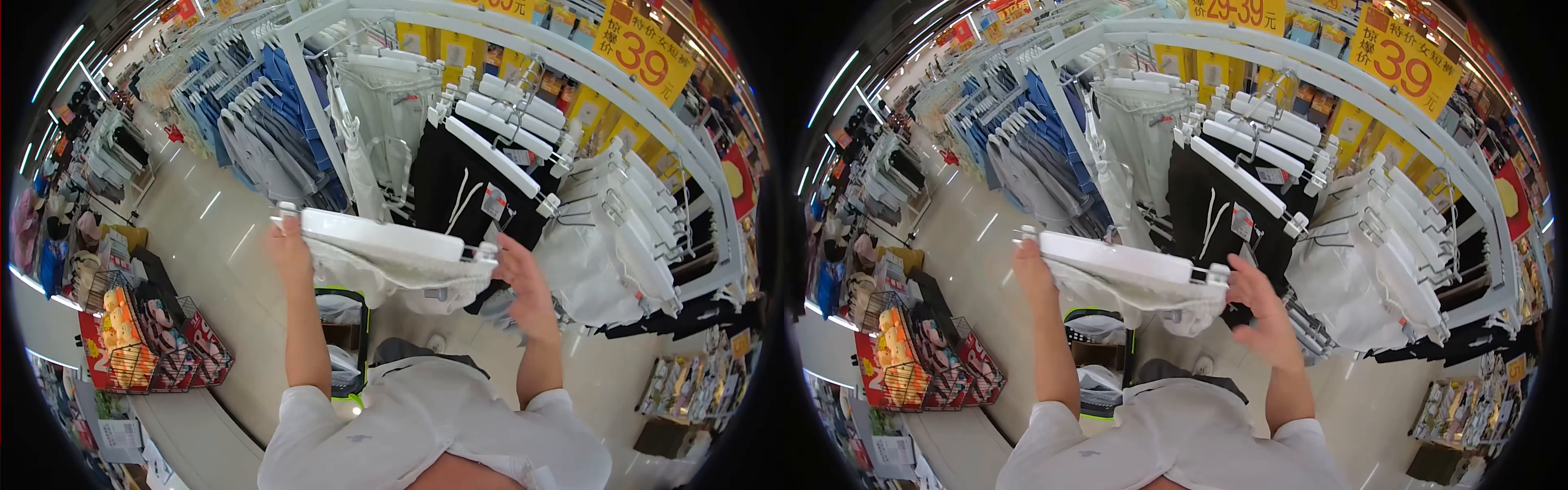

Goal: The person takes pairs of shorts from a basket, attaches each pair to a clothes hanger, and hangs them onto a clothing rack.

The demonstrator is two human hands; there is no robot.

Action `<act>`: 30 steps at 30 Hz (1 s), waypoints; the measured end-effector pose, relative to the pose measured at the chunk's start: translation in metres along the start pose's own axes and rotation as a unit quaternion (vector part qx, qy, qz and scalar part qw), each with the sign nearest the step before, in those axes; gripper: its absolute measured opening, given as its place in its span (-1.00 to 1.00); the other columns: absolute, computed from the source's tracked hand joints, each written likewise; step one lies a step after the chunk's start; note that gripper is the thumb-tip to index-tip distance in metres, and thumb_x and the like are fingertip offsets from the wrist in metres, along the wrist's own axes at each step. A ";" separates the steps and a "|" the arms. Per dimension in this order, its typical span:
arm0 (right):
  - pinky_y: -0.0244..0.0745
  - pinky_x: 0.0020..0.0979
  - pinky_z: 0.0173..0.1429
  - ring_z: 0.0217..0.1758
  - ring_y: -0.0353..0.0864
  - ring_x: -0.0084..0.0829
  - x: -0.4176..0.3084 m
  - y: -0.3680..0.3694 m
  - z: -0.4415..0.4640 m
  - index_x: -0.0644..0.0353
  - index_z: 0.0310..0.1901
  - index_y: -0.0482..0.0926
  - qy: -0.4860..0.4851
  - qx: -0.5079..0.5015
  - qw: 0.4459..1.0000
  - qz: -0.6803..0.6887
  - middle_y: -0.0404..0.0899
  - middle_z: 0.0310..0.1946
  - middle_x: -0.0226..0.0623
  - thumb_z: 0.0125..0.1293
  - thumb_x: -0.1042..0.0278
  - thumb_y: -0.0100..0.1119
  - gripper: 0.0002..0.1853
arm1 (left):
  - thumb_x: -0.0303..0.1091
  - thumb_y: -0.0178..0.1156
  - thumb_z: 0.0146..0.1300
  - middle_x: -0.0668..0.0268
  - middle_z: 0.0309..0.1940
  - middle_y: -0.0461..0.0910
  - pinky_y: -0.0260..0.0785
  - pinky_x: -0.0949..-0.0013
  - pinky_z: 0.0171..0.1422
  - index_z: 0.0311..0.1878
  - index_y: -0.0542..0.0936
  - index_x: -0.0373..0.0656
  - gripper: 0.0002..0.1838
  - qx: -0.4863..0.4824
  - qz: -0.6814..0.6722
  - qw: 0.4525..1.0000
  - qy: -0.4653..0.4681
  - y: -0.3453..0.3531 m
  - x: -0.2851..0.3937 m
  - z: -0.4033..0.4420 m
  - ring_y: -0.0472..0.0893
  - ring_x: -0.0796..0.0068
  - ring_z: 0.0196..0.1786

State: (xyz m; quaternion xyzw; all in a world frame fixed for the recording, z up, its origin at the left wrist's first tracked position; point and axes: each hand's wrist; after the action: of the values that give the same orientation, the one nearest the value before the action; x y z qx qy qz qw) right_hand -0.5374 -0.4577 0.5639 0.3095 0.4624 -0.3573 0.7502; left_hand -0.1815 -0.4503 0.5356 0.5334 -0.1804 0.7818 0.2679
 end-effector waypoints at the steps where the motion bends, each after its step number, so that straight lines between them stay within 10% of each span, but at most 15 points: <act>1: 0.34 -0.40 0.04 -0.06 0.47 -0.46 -0.001 0.001 0.006 0.24 0.30 0.16 0.047 0.025 0.995 -0.086 0.48 0.00 -0.22 0.00 0.20 0.38 -0.15 | -0.02 0.07 0.31 0.34 -0.40 0.52 0.32 0.49 -0.20 -0.30 0.51 -0.28 -0.58 0.005 -0.001 1.000 0.001 0.007 -0.003 -0.005 0.48 0.59 -0.32; 3: 0.40 -0.57 -0.14 -0.28 0.52 -0.60 -0.006 0.009 0.019 0.21 0.24 0.27 0.107 0.071 0.964 -0.233 0.61 -0.33 -0.37 -0.02 0.43 0.39 -0.25 | 0.00 0.10 0.28 0.35 -0.37 0.53 0.32 0.46 -0.18 -0.22 0.52 -0.29 -0.56 -0.010 -0.166 0.986 0.000 0.018 -0.010 -0.008 0.47 0.58 -0.32; 14: 0.43 -0.53 -0.16 -0.25 0.54 -0.55 0.011 0.001 0.028 0.29 -0.14 0.50 0.040 0.125 0.966 -0.222 0.58 -0.28 -0.30 -0.04 0.43 0.36 -0.62 | -0.07 0.09 0.29 0.42 -0.42 0.52 0.29 0.46 -0.26 -0.26 0.54 -0.27 -0.63 -0.123 -0.052 0.990 -0.034 0.060 -0.027 0.022 0.42 0.64 -0.34; 16: 0.42 -0.53 -0.16 -0.25 0.53 -0.55 0.005 0.006 0.035 0.30 -0.13 0.48 -0.007 0.136 0.958 -0.251 0.56 -0.27 -0.29 -0.03 0.40 0.36 -0.60 | -0.08 0.08 0.28 0.42 -0.47 0.50 0.29 0.43 -0.28 -0.30 0.55 -0.28 -0.62 -0.261 0.041 0.940 -0.216 0.065 -0.014 0.033 0.42 0.64 -0.37; 19: 0.41 -0.53 -0.16 -0.27 0.51 -0.53 -0.010 0.011 0.050 0.31 -0.13 0.45 -0.042 0.245 0.937 -0.247 0.52 -0.30 -0.28 0.02 0.25 0.35 -0.56 | -0.10 0.09 0.26 0.35 -0.37 0.53 0.33 0.38 -0.18 -0.19 0.54 -0.30 -0.62 -0.407 0.133 0.870 -0.244 0.071 -0.034 0.052 0.45 0.59 -0.29; 24: 0.39 -0.53 -0.13 -0.27 0.50 -0.51 -0.030 0.027 0.078 0.33 -0.17 0.42 -0.033 0.316 0.879 -0.356 0.47 -0.32 -0.27 0.09 0.02 0.30 -0.49 | -0.19 0.11 0.24 0.19 -0.06 0.51 0.28 0.36 0.14 0.09 0.41 -0.33 -0.54 -0.624 -0.221 0.711 -0.237 0.077 -0.104 0.059 0.46 0.45 0.06; 30: 0.35 -0.52 -0.16 -0.31 0.47 -0.48 -0.015 0.053 0.130 0.37 -0.15 0.42 -0.008 0.351 0.823 -0.446 0.48 -0.29 -0.25 0.13 0.11 0.27 -0.54 | -0.30 0.26 0.13 0.25 -0.08 0.53 0.38 0.38 0.04 -0.01 0.46 -0.24 -0.62 -0.525 -0.116 0.775 -0.332 0.059 -0.156 0.130 0.53 0.47 -0.05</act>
State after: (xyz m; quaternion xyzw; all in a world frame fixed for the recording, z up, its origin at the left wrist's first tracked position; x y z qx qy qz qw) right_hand -0.4371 -0.5277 0.6341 0.3085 0.3873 -0.7936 0.3536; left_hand -0.0769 -0.6057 0.4377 0.5528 -0.5775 0.3031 0.5187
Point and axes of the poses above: each hand's wrist, its own z-axis towards the middle knuckle, its own y-axis out of the palm, x = y × z
